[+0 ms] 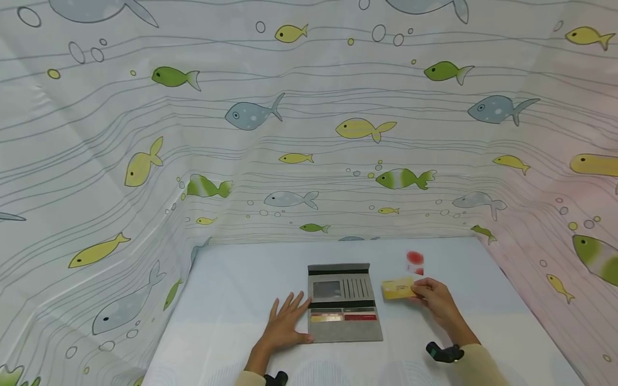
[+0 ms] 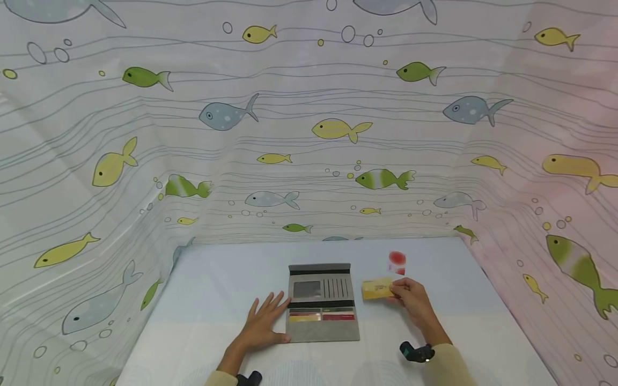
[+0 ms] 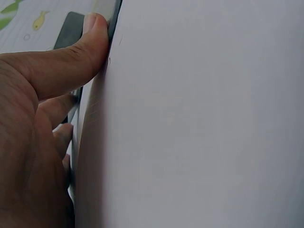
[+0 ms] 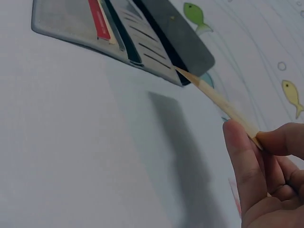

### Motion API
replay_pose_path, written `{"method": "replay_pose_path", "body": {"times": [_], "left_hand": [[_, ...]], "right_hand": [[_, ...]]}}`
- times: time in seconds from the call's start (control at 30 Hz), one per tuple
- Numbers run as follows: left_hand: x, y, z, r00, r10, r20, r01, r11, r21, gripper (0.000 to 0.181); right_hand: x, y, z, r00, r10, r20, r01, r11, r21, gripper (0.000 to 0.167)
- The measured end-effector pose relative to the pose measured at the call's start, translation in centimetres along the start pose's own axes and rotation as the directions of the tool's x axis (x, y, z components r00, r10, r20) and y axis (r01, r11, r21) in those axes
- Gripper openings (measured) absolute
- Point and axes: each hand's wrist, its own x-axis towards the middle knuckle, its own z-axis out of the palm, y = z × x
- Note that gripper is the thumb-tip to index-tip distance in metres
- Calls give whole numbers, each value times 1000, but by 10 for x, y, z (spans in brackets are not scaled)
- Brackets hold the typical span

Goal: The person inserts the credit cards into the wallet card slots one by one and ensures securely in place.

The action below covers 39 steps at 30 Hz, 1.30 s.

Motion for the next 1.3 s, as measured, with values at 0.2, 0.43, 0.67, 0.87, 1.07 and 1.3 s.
{"method": "replay_pose_path", "body": {"times": [0.2, 0.43, 0.67, 0.87, 1.07, 1.3], "left_hand": [[-1, 1, 1, 1000, 14, -10, -14, 1000, 9, 103], [-1, 0, 1, 1000, 7, -11, -7, 1000, 7, 103], [-2, -3, 2, 1000, 11, -20, -11, 1000, 10, 102], [-3, -2, 1, 1000, 7, -11, -7, 1000, 3, 102], [-1, -1, 1, 1000, -5, 0, 5, 1000, 2, 102], [0, 0, 0, 1000, 2, 3, -2, 1000, -12, 102]], "right_hand": [[5, 3, 20, 1000, -13, -12, 12, 999, -33, 27], [15, 4, 35, 1000, -11, -17, 10, 994, -108, 24], [23, 2, 45, 1000, -28, -1, 28, 984, -176, 17], [27, -6, 53, 999, -43, -17, 36, 958, -283, 12], [27, -17, 61, 997, -70, -18, 57, 917, -395, 7], [25, -25, 66, 998, -65, -14, 53, 896, -440, 7]]}}
